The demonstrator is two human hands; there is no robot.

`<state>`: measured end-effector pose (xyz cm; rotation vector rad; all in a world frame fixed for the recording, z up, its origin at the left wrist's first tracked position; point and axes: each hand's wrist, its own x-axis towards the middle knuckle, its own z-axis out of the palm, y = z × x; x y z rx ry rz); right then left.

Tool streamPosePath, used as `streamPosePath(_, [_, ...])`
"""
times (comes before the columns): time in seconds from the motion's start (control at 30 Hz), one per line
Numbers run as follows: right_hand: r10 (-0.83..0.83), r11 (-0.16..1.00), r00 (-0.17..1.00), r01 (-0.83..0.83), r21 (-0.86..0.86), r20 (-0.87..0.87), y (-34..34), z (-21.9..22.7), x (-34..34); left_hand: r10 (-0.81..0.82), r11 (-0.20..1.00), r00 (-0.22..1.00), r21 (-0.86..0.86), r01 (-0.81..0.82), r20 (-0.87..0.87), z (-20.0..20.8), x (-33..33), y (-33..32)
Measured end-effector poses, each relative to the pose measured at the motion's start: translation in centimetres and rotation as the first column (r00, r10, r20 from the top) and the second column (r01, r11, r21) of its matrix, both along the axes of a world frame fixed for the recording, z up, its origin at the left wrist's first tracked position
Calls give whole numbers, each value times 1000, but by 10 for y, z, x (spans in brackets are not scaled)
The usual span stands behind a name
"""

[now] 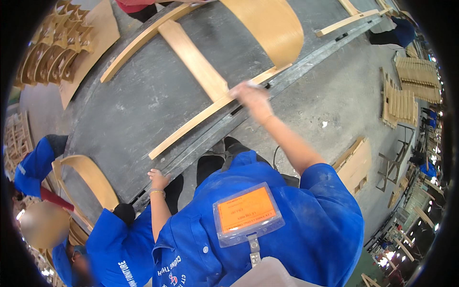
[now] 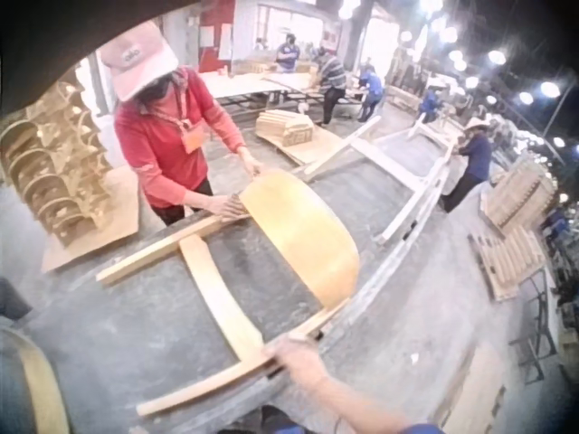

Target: The person sands wooden chair frames using a sanding block, moving along edges and surfaces. Other workers in blue uniforms also sand nearby frames on a long workbench in a busy factory.

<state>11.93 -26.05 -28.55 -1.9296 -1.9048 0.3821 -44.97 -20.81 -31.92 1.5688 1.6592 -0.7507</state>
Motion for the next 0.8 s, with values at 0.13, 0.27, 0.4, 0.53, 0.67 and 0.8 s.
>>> streamPosePath(0.13, [-472, 878, 849, 427, 218, 238, 6, -17, 34, -58, 997, 996, 58, 55, 63, 3, -14, -12])
streamPosePath(0.27, [-242, 953, 970, 233, 195, 20, 12, -55, -87, 15, 999, 999, 29, -16, 46, 4, -4, -12])
streamPosePath(0.4, [105, 980, 991, -89, 179, -82, 19, -56, -278, -15, 1000, 1000, 16, 15, 2, 7, 6, -8])
streamPosePath(0.53, [328, 940, 931, -305, 151, -161, 38, -29, -314, -33, 996, 999, 82, 31, 23, 10, 6, -14])
streamPosePath(0.67, [11, 979, 1000, -17, 203, 28, 19, -15, -187, -26, 989, 995, 148, 12, 98, 15, 3, -24])
streamPosePath(0.8, [-283, 943, 942, 239, 232, 179, 7, -22, -134, -25, 978, 990, 207, -5, 141, 19, 3, -33])
